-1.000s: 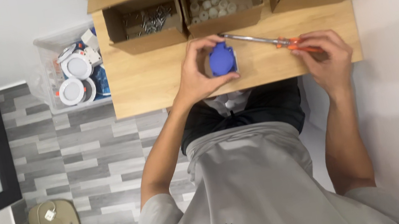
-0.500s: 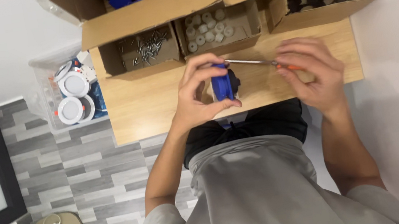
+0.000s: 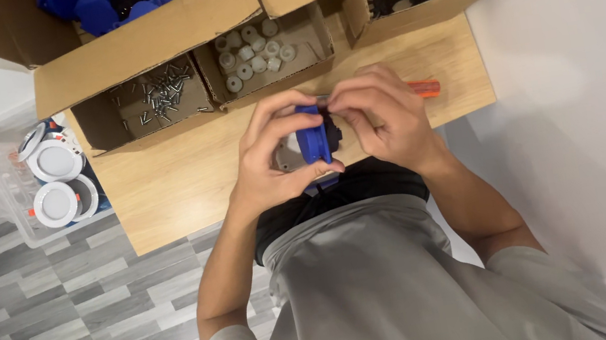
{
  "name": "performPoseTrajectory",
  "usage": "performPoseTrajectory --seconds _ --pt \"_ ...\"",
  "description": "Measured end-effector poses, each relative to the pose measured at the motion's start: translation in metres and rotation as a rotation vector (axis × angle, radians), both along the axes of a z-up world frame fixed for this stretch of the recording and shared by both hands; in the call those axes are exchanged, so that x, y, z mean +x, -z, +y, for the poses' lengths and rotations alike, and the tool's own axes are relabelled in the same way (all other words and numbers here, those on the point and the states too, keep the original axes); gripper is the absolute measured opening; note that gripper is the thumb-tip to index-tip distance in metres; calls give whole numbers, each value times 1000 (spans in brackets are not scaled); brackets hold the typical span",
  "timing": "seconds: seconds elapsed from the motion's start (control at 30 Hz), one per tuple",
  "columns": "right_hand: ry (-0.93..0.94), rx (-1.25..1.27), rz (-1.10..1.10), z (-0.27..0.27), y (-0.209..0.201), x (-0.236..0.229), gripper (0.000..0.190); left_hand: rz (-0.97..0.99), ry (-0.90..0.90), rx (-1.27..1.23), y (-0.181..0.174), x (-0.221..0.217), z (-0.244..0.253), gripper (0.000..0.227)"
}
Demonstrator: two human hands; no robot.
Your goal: The person uses a screwdriver to secure blue and white plastic electrical components together, repeatedly tightening small screws into the housings.
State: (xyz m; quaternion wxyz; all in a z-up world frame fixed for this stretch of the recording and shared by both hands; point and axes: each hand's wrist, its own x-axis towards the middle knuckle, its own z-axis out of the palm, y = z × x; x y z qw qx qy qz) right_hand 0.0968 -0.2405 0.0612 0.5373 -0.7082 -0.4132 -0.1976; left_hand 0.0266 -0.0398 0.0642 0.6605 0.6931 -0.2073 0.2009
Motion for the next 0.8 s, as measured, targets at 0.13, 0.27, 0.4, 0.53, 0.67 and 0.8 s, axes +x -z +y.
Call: performPoseTrajectory --seconds 0.13,0.27,0.4,0.53,0.67,0.8 --pt "26 36 20 -9 5 2 13 -37 -26 31 -5 2 0 55" --pt "123 35 -1 -48 1 22 15 -135 -138 104 -19 3 23 56" --pt "325 -22 -31 -83 -8 40 19 -257 -137 78 -45 0 56 61" --pt "367 -137 -206 -91 -23 57 13 -530 -127 1 -102 7 69 65" --pt "416 -208 -218 -96 -15 65 21 -338 17 22 -164 -19 106 78" --pt "414 -348 -254 -100 -5 77 18 1033 552 -271 -217 -57 157 50"
